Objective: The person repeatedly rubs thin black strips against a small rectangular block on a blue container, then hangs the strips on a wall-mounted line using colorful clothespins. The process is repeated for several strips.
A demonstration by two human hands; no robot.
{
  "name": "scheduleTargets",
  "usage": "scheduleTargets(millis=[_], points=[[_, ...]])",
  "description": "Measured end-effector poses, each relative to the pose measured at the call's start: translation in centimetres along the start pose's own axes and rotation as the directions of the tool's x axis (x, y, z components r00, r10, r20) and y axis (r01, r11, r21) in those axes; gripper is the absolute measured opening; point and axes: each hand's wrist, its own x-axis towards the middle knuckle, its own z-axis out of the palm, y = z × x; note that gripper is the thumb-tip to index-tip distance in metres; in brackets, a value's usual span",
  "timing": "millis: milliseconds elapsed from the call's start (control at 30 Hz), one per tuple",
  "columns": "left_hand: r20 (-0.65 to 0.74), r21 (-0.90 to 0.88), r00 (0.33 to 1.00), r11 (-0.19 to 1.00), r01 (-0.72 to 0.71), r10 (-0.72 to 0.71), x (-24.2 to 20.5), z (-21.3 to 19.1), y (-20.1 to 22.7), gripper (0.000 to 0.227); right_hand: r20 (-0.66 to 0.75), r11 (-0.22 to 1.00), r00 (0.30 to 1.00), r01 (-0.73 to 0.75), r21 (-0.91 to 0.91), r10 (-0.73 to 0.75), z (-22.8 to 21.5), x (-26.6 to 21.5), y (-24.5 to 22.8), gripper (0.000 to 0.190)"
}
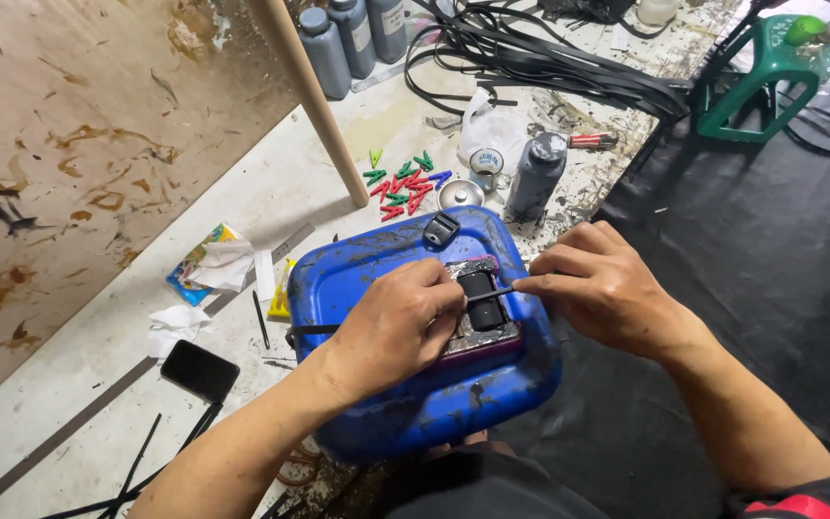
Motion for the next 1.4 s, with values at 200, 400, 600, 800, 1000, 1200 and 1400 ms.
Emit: scheduleTargets(millis=[200,400,600,800,1000,1200,1400], points=[[0.01,0.043,1.0,0.999,-0.004,0.003,0.0,0.2,0.0,0.007,-0.046,0.999,0.998,0.034,0.03,-0.033,1.3,1.3,-1.4,0.024],[-0.01,0.041,0.999,0.999,-0.03,0.03,-0.3,0.2,0.0,0.009,-0.027,0.999,0.999,0.035,-0.02,-0.035,0.3,-0.3,-0.3,0.02],[-0.005,0.049,1.0,0.999,-0.021,0.022,-0.4,0.3,-0.2,0.01,-0.045,1.0,0.999,0.005,-0.027,-0.006,0.5,-0.4,-0.4,0.014],[-0.015,0.038,1.0,0.999,-0.023,0.023,-0.4,0.3,-0.1,0.012,-0.084,0.999,0.995,0.044,0.0,-0.044,1.5,0.6,-1.3,0.022],[-0.018,0.026,0.999,0.999,-0.03,0.031,-0.7,0.3,-0.4,0.009,-0.048,0.997,0.998,-0.036,-0.072,0.033,-0.1,-2.5,0.6,0.02],[-0.012,0.043,0.999,0.998,-0.05,0.05,-0.5,0.3,-0.4,0.009,-0.087,0.999,0.996,-0.014,-0.047,0.01,1.1,0.0,-1.6,0.015],[-0.017,0.048,0.998,0.997,-0.053,0.054,-0.6,0.4,-0.5,0.009,-0.071,0.999,0.997,-0.015,-0.047,0.011,0.5,-1.5,-0.6,0.019]])
